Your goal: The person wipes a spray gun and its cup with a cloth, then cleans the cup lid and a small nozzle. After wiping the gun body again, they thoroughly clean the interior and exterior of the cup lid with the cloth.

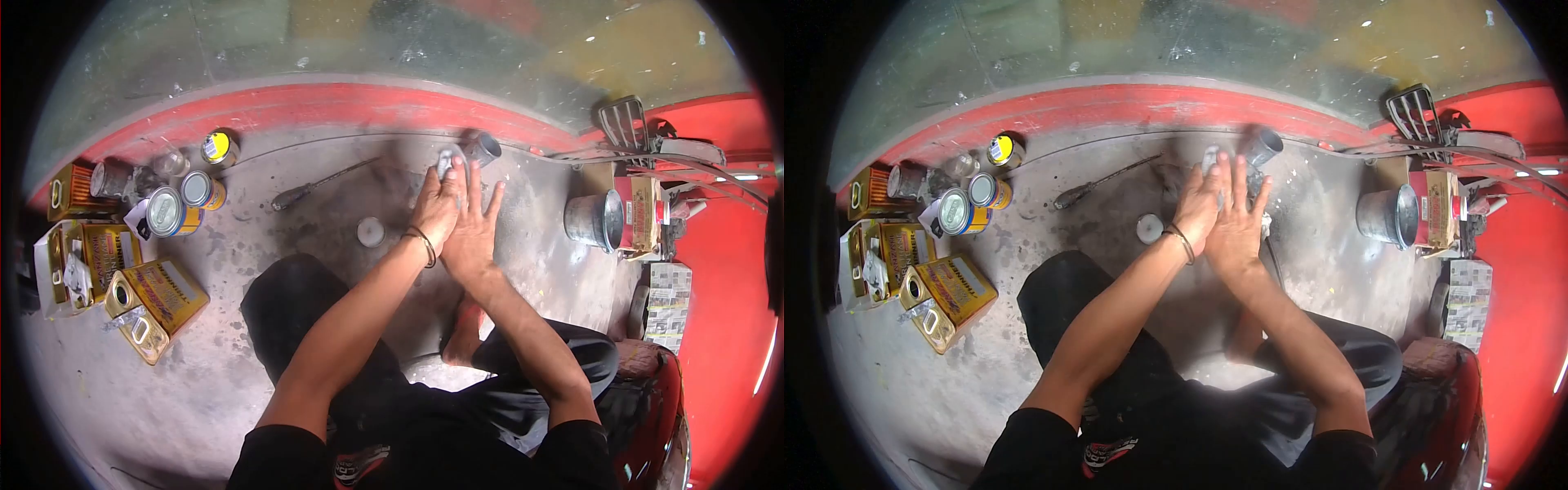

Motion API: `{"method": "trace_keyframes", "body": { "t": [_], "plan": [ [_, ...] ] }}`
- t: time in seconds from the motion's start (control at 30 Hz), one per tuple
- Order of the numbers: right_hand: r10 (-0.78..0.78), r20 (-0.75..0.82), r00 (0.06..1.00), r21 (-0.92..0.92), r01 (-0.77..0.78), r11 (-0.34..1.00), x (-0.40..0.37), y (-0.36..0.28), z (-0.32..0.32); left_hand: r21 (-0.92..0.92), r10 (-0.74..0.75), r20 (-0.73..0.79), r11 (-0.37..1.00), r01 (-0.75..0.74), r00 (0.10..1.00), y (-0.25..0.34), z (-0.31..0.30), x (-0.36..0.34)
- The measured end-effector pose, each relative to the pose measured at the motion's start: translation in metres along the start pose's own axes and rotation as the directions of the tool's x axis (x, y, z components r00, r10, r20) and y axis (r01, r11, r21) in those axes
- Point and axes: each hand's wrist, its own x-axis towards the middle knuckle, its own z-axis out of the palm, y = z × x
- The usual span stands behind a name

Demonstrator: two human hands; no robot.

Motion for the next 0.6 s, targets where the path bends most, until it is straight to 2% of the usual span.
{"method": "trace_keyframes", "body": {
  "t": [0.03, 0.07, 0.13, 0.17, 0.2, 0.23, 0.27, 0.3, 0.33, 0.37, 0.4, 0.43, 0.5, 0.53, 0.57, 0.6],
  "plan": [
    [-0.04, 0.031, 0.999, 0.073, 0.038, 0.997, -0.003, -0.008, -0.002, 0.08, -0.051, -0.029, 0.995, 0.053, 0.998, -0.001, -0.009, 0.004],
    [-0.132, -0.02, 0.991, 0.101, 0.133, 0.986, -0.008, -0.009, -0.007, 0.056, -0.102, -0.021, 0.993, 0.103, 0.995, -0.004, -0.017, 0.005],
    [-0.232, 0.103, 0.967, 0.105, 0.221, 0.97, -0.014, 0.002, -0.027, 0.019, -0.2, 0.01, 0.98, 0.2, 0.98, 0.0, -0.024, 0.005],
    [-0.28, 0.16, 0.947, 0.111, 0.265, 0.958, -0.017, 0.01, -0.035, -0.01, -0.23, -0.049, 0.973, 0.23, 0.972, 0.002, -0.023, 0.005],
    [-0.283, 0.128, 0.951, 0.175, 0.259, 0.95, -0.021, 0.016, -0.041, -0.042, -0.261, -0.106, 0.965, 0.257, 0.96, 0.004, -0.019, 0.006],
    [-0.302, 0.101, 0.948, 0.136, 0.288, 0.948, -0.021, 0.021, -0.037, -0.08, -0.291, -0.163, 0.956, 0.281, 0.943, 0.005, -0.018, 0.007],
    [-0.319, 0.081, 0.944, 0.097, 0.311, 0.945, -0.024, 0.025, -0.031, -0.298, -0.284, -0.017, 0.917, 0.266, 0.959, -0.002, -0.024, 0.011],
    [-0.33, 0.063, 0.942, 0.058, 0.326, 0.944, -0.028, 0.028, -0.027, -0.182, -0.234, -0.007, 0.956, 0.229, 0.972, -0.006, -0.024, 0.01],
    [-0.317, 0.281, 0.906, 0.228, 0.258, 0.939, -0.02, 0.025, -0.052, -0.058, -0.183, 0.017, 0.981, 0.184, 0.983, -0.008, -0.023, 0.011],
    [-0.36, 0.245, 0.9, 0.461, 0.218, 0.86, -0.013, 0.031, -0.049, 0.06, -0.127, 0.044, 0.99, 0.124, 0.991, -0.009, -0.023, 0.013],
    [-0.402, 0.199, 0.894, 0.665, 0.178, 0.725, -0.005, 0.042, -0.043, 0.103, -0.167, 0.005, 0.981, 0.166, 0.986, -0.019, -0.034, 0.021],
    [-0.423, 0.147, 0.894, 0.828, 0.123, 0.547, 0.002, 0.054, -0.036, 0.006, -0.21, 0.009, 0.978, 0.21, 0.978, -0.021, -0.037, 0.024],
    [-0.13, 0.135, 0.982, 0.903, -0.068, 0.425, 0.005, 0.064, -0.005, -0.169, -0.293, 0.04, 0.94, 0.296, 0.955, -0.021, -0.038, 0.033],
    [0.083, 0.107, 0.991, 0.927, -0.129, 0.351, 0.007, 0.053, -0.003, -0.209, -0.191, 0.169, 0.952, 0.225, 0.967, -0.019, -0.042, 0.035],
    [0.291, 0.09, 0.952, 0.95, -0.17, 0.263, 0.011, 0.041, -0.001, -0.213, -0.143, 0.196, 0.96, 0.184, 0.97, -0.025, -0.034, 0.034],
    [0.332, 0.19, 0.924, 0.938, -0.27, 0.217, 0.018, 0.033, 0.003, -0.212, -0.1, 0.221, 0.966, 0.148, 0.97, -0.038, -0.02, 0.027]
  ]
}}
